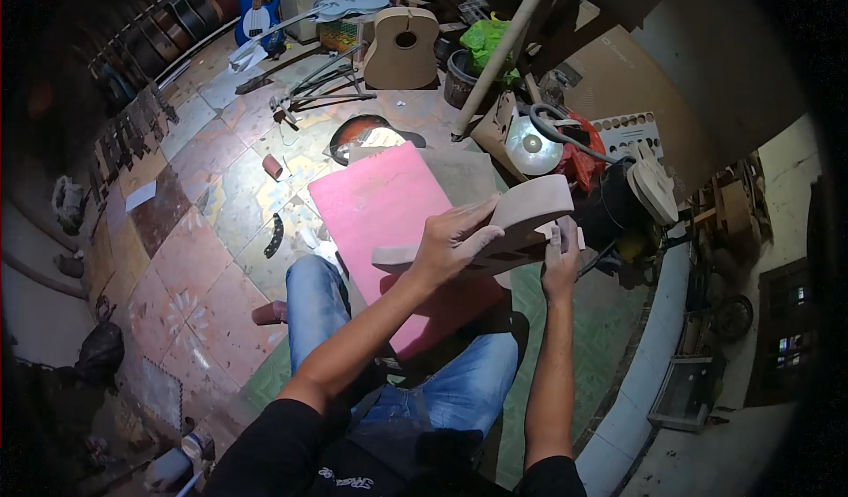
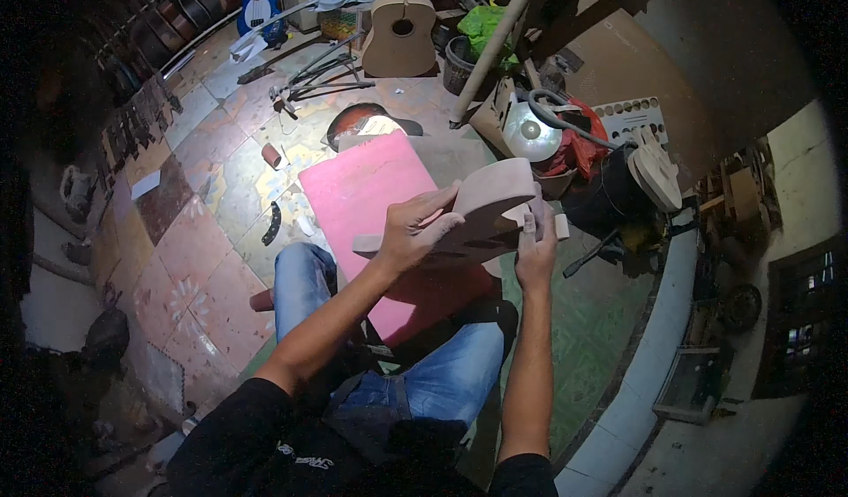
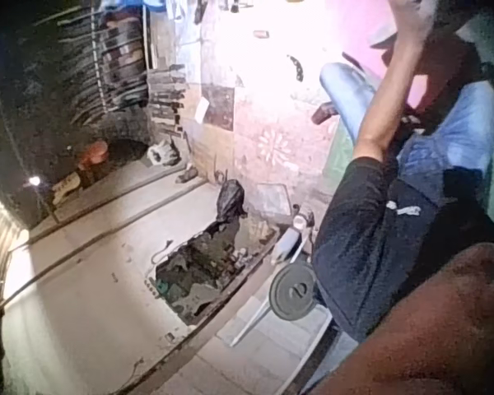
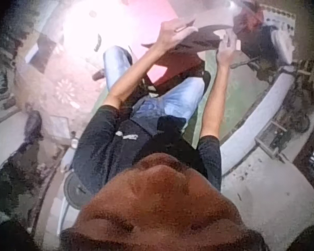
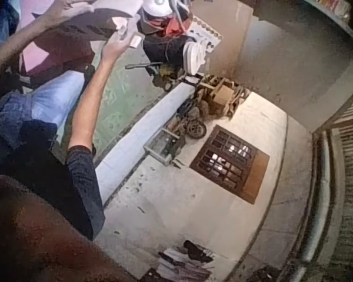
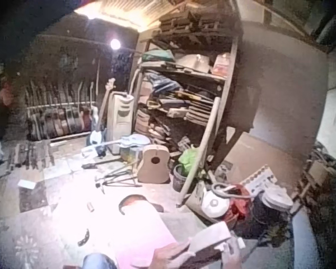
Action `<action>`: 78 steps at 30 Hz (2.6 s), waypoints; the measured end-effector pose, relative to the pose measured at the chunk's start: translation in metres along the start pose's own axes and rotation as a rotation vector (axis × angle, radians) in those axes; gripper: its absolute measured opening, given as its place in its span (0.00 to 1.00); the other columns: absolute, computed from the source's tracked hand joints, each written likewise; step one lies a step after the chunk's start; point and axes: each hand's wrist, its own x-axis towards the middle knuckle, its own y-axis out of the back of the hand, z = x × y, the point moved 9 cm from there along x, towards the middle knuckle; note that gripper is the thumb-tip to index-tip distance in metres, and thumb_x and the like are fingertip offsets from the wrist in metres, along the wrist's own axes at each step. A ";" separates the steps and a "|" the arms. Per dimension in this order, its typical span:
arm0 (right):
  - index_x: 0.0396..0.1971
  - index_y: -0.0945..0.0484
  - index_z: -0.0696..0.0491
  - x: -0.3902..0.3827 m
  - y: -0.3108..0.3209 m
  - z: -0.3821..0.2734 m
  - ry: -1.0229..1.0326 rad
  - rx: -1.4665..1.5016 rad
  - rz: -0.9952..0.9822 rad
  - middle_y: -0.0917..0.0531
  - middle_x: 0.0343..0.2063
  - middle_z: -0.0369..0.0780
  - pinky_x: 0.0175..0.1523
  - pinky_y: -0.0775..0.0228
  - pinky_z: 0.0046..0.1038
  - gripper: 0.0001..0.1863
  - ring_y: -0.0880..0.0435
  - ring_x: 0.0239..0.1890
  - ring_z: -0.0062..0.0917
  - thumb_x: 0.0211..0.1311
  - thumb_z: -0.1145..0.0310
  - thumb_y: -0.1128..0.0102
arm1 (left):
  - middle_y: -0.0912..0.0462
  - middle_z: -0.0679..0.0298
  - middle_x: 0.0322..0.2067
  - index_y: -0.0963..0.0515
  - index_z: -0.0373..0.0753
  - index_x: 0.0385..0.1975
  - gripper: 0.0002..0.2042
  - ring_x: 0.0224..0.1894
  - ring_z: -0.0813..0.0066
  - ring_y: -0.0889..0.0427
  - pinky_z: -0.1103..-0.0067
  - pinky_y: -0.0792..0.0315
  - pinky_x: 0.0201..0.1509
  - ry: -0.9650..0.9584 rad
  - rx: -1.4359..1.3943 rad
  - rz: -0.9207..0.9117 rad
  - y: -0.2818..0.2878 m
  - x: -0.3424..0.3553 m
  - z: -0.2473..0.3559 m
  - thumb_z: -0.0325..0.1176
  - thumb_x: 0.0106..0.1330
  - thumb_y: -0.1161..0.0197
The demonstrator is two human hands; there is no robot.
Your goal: The person sands the edges and inner cutouts of a wooden guitar body with a small piece of sandpaper, occasionally turning the body over and brushing away dust with their hand.
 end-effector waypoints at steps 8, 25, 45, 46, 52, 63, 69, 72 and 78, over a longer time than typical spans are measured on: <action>0.61 0.32 0.61 -0.006 0.010 0.012 0.007 0.041 0.015 0.23 0.53 0.40 0.61 0.35 0.26 0.20 0.25 0.55 0.24 0.78 0.65 0.51 | 0.16 0.47 0.51 0.19 0.31 0.54 0.21 0.51 0.59 0.14 0.73 0.23 0.57 -0.051 -0.077 -0.031 -0.030 0.038 0.044 0.31 0.62 0.29; 0.65 0.35 0.61 -0.032 0.061 0.077 -0.138 0.333 0.128 0.22 0.53 0.44 0.47 0.24 0.27 0.34 0.18 0.46 0.25 0.70 0.52 0.40 | 0.32 0.45 0.65 0.39 0.32 0.69 0.35 0.68 0.47 0.33 0.58 0.42 0.73 -0.022 0.666 -0.280 -0.042 -0.082 -0.014 0.35 0.63 0.33; 0.67 0.36 0.59 -0.035 0.039 0.060 -0.239 0.330 0.125 0.24 0.54 0.41 0.38 0.23 0.27 0.30 0.17 0.39 0.25 0.72 0.60 0.42 | 0.45 0.38 0.71 0.44 0.26 0.70 0.45 0.75 0.37 0.48 0.48 0.53 0.76 0.176 0.615 -0.283 -0.049 -0.121 0.022 0.44 0.58 0.29; 0.67 0.36 0.59 -0.036 0.042 0.067 -0.237 0.327 0.127 0.24 0.54 0.41 0.38 0.23 0.27 0.30 0.17 0.39 0.25 0.72 0.60 0.42 | 0.44 0.40 0.72 0.43 0.27 0.70 0.45 0.75 0.40 0.48 0.48 0.53 0.76 0.160 0.671 -0.260 -0.043 -0.123 0.014 0.45 0.58 0.29; 0.70 0.39 0.57 -0.040 0.074 0.097 -0.054 0.330 0.225 0.19 0.41 0.40 0.31 0.26 0.26 0.33 0.17 0.30 0.23 0.71 0.59 0.42 | 0.39 0.46 0.71 0.40 0.32 0.70 0.42 0.74 0.47 0.43 0.49 0.50 0.75 0.258 0.926 -0.183 0.019 -0.137 -0.027 0.45 0.59 0.30; 0.67 0.36 0.59 -0.053 0.077 0.094 -0.220 0.391 0.218 0.18 0.43 0.40 0.35 0.22 0.27 0.29 0.17 0.31 0.22 0.68 0.68 0.45 | 0.34 0.41 0.68 0.37 0.27 0.68 0.42 0.72 0.46 0.37 0.60 0.44 0.76 0.355 0.688 -0.017 0.046 -0.145 -0.052 0.42 0.56 0.28; 0.61 0.31 0.60 -0.050 0.065 0.088 -0.194 0.406 0.241 0.19 0.44 0.41 0.34 0.23 0.25 0.23 0.17 0.32 0.22 0.69 0.68 0.45 | 0.35 0.44 0.69 0.34 0.29 0.66 0.43 0.73 0.41 0.41 0.51 0.49 0.75 0.182 0.744 -0.143 -0.010 -0.116 -0.005 0.44 0.52 0.26; 0.60 0.31 0.60 -0.050 0.058 0.076 -0.144 0.386 0.191 0.19 0.44 0.41 0.33 0.23 0.25 0.24 0.17 0.32 0.22 0.70 0.63 0.44 | 0.35 0.43 0.69 0.36 0.28 0.67 0.44 0.73 0.42 0.40 0.50 0.47 0.74 0.125 0.726 -0.217 -0.043 -0.101 0.014 0.45 0.51 0.27; 0.63 0.32 0.56 -0.045 0.041 0.048 -0.134 0.275 0.145 0.19 0.42 0.39 0.32 0.23 0.23 0.26 0.16 0.31 0.21 0.73 0.56 0.44 | 0.38 0.37 0.69 0.38 0.24 0.68 0.46 0.72 0.41 0.38 0.55 0.44 0.75 0.017 0.357 -0.136 -0.065 -0.060 0.062 0.44 0.52 0.26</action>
